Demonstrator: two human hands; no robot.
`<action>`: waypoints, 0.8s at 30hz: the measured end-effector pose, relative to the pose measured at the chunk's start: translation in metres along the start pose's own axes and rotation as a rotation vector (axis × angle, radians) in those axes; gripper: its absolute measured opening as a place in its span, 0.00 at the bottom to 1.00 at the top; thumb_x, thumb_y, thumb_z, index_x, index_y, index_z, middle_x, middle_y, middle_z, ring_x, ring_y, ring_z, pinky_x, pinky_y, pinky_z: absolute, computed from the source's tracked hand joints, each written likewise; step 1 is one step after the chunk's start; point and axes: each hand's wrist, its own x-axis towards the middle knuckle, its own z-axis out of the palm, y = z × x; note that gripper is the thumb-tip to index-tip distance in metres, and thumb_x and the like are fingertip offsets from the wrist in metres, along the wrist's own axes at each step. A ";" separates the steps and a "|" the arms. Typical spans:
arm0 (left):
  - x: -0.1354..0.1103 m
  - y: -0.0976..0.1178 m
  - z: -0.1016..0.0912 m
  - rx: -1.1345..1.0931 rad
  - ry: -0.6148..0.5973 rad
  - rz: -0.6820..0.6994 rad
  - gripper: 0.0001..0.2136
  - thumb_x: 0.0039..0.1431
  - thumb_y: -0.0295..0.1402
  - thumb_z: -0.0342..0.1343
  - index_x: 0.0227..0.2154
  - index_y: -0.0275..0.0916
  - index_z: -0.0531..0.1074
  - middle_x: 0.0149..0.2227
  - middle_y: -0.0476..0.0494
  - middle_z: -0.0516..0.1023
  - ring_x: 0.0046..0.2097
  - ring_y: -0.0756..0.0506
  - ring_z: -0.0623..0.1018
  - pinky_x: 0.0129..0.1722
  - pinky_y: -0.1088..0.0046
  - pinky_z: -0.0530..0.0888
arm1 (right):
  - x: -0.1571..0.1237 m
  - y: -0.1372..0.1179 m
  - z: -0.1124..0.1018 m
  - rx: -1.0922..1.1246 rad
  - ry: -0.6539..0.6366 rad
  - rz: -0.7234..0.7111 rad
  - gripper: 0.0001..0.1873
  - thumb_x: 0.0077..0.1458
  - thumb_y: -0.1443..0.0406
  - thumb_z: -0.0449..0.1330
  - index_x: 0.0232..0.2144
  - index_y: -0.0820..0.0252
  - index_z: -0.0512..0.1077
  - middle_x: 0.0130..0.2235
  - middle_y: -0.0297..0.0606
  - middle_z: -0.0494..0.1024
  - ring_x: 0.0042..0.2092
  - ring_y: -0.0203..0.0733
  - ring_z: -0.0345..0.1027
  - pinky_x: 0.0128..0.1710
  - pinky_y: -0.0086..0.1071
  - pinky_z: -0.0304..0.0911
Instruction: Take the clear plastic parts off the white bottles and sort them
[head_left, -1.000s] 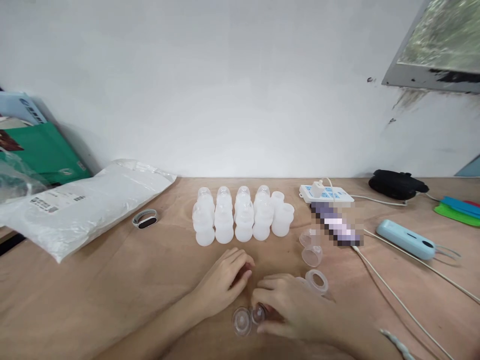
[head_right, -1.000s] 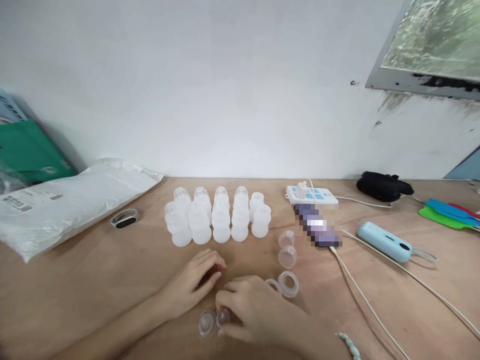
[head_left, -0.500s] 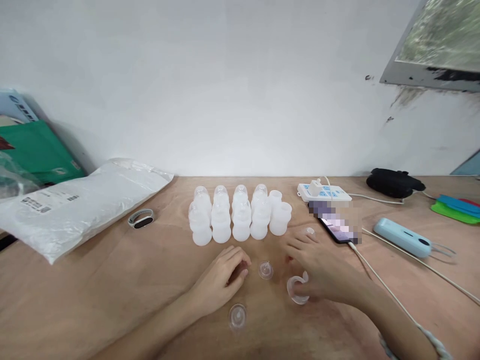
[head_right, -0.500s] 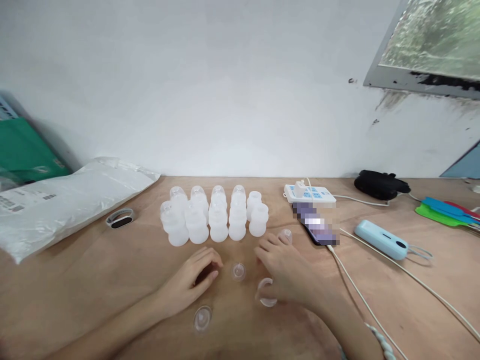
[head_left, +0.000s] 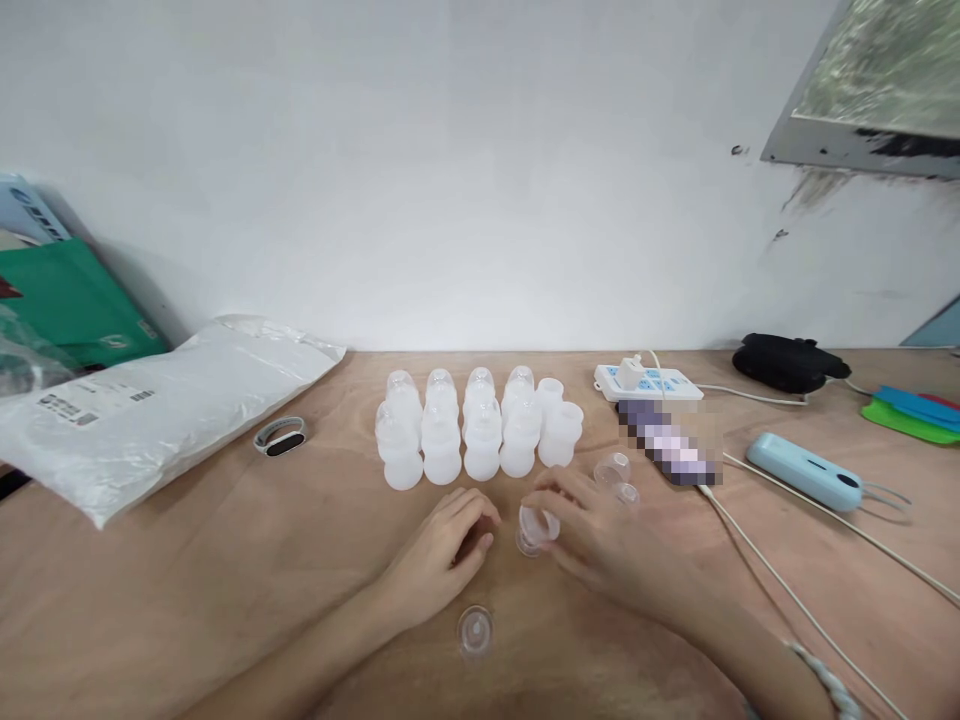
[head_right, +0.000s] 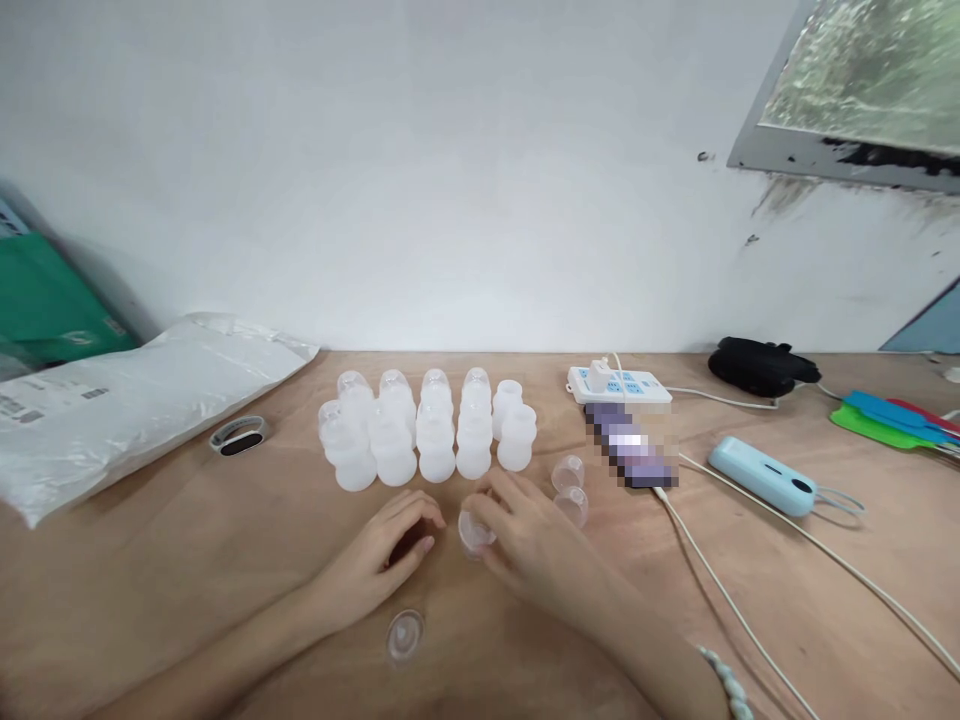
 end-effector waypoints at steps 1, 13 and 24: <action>0.000 0.000 0.000 -0.004 0.002 -0.003 0.06 0.64 0.26 0.47 0.38 0.41 0.68 0.40 0.44 0.74 0.44 0.41 0.74 0.45 0.63 0.72 | 0.001 0.000 0.005 -0.037 -0.037 -0.015 0.17 0.53 0.78 0.61 0.45 0.61 0.70 0.47 0.45 0.73 0.47 0.50 0.70 0.46 0.43 0.68; -0.003 -0.004 0.001 -0.078 -0.019 -0.038 0.11 0.63 0.31 0.57 0.48 0.42 0.67 0.49 0.42 0.73 0.51 0.39 0.73 0.52 0.59 0.69 | 0.004 0.010 0.041 -0.062 0.098 -0.017 0.09 0.57 0.75 0.58 0.29 0.58 0.68 0.32 0.37 0.74 0.32 0.44 0.68 0.34 0.35 0.63; -0.002 -0.009 0.001 -0.499 -0.054 0.027 0.19 0.50 0.37 0.71 0.44 0.41 0.74 0.46 0.43 0.79 0.47 0.40 0.77 0.49 0.64 0.71 | -0.002 -0.016 0.049 0.423 0.243 0.050 0.09 0.61 0.71 0.54 0.29 0.55 0.62 0.28 0.30 0.72 0.28 0.36 0.66 0.28 0.27 0.59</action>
